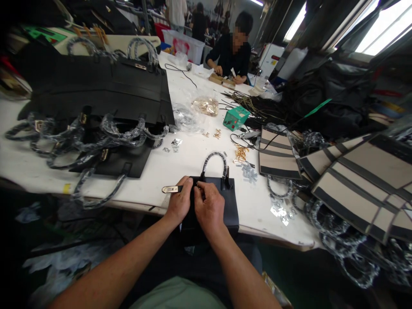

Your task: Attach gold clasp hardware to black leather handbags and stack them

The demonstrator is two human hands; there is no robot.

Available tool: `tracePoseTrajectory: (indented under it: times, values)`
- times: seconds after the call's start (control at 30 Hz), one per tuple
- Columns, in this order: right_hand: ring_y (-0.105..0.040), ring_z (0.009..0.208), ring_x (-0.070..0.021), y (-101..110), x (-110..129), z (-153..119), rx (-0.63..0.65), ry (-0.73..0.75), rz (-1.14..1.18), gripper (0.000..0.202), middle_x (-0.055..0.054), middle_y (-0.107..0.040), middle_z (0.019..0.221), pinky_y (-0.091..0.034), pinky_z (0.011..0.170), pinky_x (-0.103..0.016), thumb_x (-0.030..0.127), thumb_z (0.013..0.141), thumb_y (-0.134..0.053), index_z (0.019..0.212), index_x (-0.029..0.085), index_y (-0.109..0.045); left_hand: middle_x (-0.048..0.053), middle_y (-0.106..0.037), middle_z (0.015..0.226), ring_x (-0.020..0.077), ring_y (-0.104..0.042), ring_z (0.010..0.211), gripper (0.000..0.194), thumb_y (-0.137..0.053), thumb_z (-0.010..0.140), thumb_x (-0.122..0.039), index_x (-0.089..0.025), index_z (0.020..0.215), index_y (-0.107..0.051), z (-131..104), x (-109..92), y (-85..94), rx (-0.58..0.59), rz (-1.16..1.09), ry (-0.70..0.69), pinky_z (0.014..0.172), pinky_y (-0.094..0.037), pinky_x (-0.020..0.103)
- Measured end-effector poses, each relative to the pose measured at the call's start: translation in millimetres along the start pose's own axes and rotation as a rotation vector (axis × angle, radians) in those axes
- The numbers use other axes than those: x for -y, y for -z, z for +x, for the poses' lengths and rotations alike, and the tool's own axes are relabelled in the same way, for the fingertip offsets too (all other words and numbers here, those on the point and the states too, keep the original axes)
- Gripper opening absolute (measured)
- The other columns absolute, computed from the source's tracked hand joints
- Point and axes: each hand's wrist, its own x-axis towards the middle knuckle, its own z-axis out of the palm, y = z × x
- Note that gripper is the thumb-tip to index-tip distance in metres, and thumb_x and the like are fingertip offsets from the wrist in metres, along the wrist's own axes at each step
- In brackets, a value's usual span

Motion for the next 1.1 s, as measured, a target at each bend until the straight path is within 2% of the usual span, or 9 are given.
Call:
tracePoseTrajectory:
  times: [0.1, 0.3, 0.43, 0.53, 0.6, 0.87, 1.1]
  values:
    - [-0.064, 0.075, -0.0166, 2.3, 0.3, 1.6, 0.016, -0.029, 0.044, 0.018, -0.004, -0.07, 0.088, -0.049, 0.071, -0.027, 0.028, 0.091, -0.054, 0.099, 0.02, -0.068, -0.004, -0.042, 0.067, 0.0149, -0.043, 0.068, 0.03, -0.038, 0.097, -0.033, -0.023, 0.068, -0.041, -1.0, 1.4, 0.2, -0.002, 0.002, -0.003, 0.07, -0.037, 0.026]
    - [-0.061, 0.067, -0.0153, 20.9, 7.6, 20.0, 0.255, -0.006, 0.035, 0.015, 0.001, -0.069, 0.078, -0.046, 0.066, -0.025, 0.026, 0.087, -0.055, 0.09, 0.024, -0.069, -0.003, -0.044, 0.068, 0.0154, -0.045, 0.069, 0.03, -0.039, 0.096, -0.032, -0.022, 0.069, -0.044, -2.8, 1.5, 0.6, -0.006, 0.018, -0.03, 0.071, -0.038, 0.027]
    - [-0.065, 0.074, -0.0165, 30.8, 11.2, 27.7, 0.348, -0.019, 0.026, 0.017, 0.001, -0.072, 0.086, -0.049, 0.073, -0.027, 0.027, 0.088, -0.054, 0.094, 0.027, -0.071, -0.003, -0.046, 0.069, 0.0154, -0.047, 0.069, 0.029, -0.039, 0.097, -0.032, -0.022, 0.07, -0.047, -3.4, -0.7, 0.2, -0.004, 0.022, -0.047, 0.071, -0.038, 0.027]
    - [-0.067, 0.087, -0.0185, 34.7, 10.9, 27.6, 0.368, 0.003, 0.044, 0.021, -0.001, -0.073, 0.099, -0.049, 0.081, -0.029, 0.026, 0.089, -0.052, 0.1, 0.027, -0.071, -0.003, -0.047, 0.069, 0.0155, -0.047, 0.069, 0.03, -0.039, 0.097, -0.034, -0.022, 0.07, -0.048, -3.3, -0.9, 0.2, -0.006, 0.026, -0.048, 0.071, -0.038, 0.027]
    - [-0.067, 0.088, -0.0185, 35.2, 9.3, 26.3, 0.365, 0.002, 0.079, 0.024, -0.002, -0.073, 0.101, -0.05, 0.082, -0.029, 0.025, 0.089, -0.052, 0.103, 0.025, -0.07, -0.003, -0.046, 0.068, 0.0153, -0.046, 0.069, 0.03, -0.039, 0.096, -0.035, -0.022, 0.07, -0.047, -3.2, -0.6, 0.1, -0.005, 0.026, -0.047, 0.071, -0.037, 0.027]
    - [-0.064, 0.064, -0.0155, 27.6, 2.0, 21.7, 0.287, -0.126, 0.105, 0.021, 0.001, -0.071, 0.077, -0.047, 0.063, -0.026, 0.023, 0.085, -0.057, 0.102, 0.025, -0.068, -0.003, -0.046, 0.068, 0.0157, -0.046, 0.068, 0.031, -0.039, 0.097, -0.034, -0.022, 0.07, -0.047, -2.4, -3.7, -1.4, 0.019, 0.068, -0.071, 0.07, -0.038, 0.027]
    - [-0.06, 0.062, -0.0147, 34.0, 4.9, 36.9, 0.398, 0.013, -0.017, 0.013, 0.003, -0.066, 0.067, -0.042, 0.06, -0.024, 0.017, 0.079, -0.058, 0.084, 0.025, -0.067, -0.001, -0.05, 0.07, 0.0171, -0.048, 0.071, 0.03, -0.04, 0.095, -0.034, -0.022, 0.07, -0.051, -2.3, -2.5, -1.5, 0.002, 0.077, -0.072, 0.072, -0.038, 0.028]
